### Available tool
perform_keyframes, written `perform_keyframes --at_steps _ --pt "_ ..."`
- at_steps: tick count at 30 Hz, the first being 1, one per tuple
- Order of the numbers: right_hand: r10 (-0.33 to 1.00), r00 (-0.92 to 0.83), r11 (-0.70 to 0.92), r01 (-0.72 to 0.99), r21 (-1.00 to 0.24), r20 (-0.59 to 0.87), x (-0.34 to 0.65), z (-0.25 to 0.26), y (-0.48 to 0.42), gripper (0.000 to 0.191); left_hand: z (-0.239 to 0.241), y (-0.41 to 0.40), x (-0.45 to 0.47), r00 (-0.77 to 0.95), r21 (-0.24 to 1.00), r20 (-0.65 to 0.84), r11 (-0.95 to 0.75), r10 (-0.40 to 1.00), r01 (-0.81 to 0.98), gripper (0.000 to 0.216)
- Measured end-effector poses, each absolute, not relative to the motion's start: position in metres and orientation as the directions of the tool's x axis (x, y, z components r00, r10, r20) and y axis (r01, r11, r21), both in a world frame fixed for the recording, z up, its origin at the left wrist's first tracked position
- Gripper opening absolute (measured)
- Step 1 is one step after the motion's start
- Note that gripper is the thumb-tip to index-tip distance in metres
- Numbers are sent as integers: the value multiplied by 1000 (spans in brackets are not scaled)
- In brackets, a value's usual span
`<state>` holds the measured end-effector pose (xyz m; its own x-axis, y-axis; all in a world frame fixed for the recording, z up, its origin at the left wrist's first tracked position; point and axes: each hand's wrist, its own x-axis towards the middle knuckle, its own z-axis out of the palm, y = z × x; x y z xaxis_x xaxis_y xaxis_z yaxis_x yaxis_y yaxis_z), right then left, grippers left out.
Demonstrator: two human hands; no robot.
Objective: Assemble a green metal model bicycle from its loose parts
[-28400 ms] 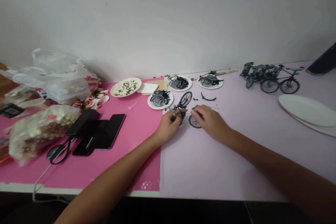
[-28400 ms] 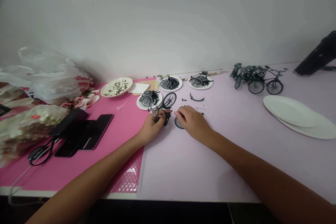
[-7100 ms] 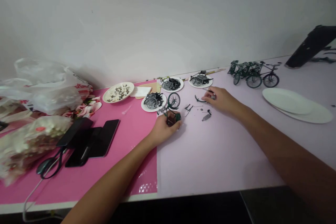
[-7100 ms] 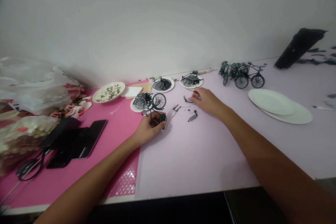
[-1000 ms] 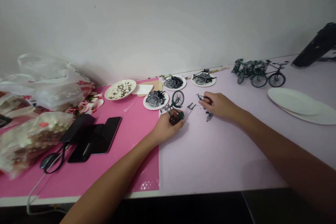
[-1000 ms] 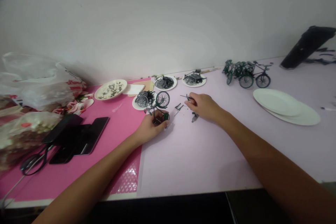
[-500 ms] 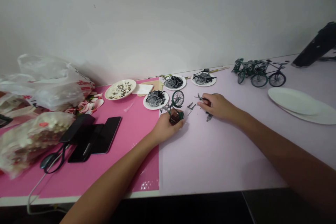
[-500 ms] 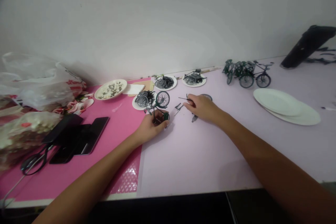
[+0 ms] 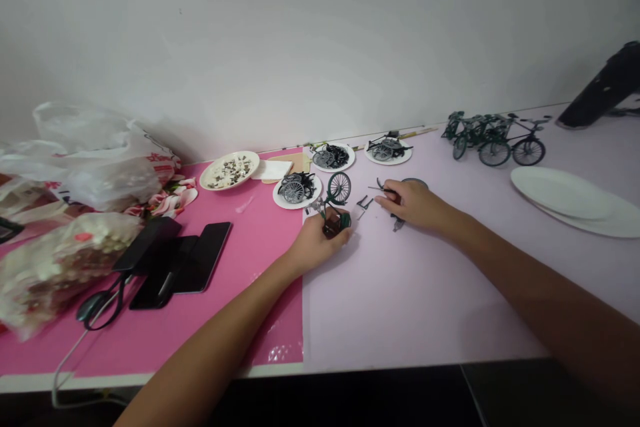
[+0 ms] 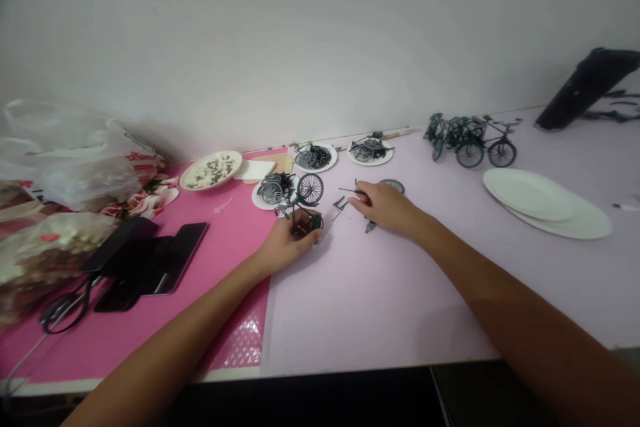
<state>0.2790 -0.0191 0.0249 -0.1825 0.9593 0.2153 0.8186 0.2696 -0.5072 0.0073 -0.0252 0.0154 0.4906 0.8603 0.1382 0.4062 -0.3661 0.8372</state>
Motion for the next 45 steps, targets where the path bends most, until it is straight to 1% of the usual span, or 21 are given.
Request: perform_keyframes --at_steps 11,24,39,45 --pt "965 -192 259 806 -531 179 276 26 -22 37 16 -26 7 483 840 133 -358 865 409 27" --pt "959 -219 281 822 -495 182 275 21 -20 37 17 -26 7 486 840 137 -361 863 404 27" --pt "956 -237 292 812 -506 172 274 18 -19 37 17 -26 7 493 833 140 -372 859 410 25" --pt "957 -235 289 822 -491 170 274 19 -20 38 16 -26 7 490 842 126 -354 862 406 27"
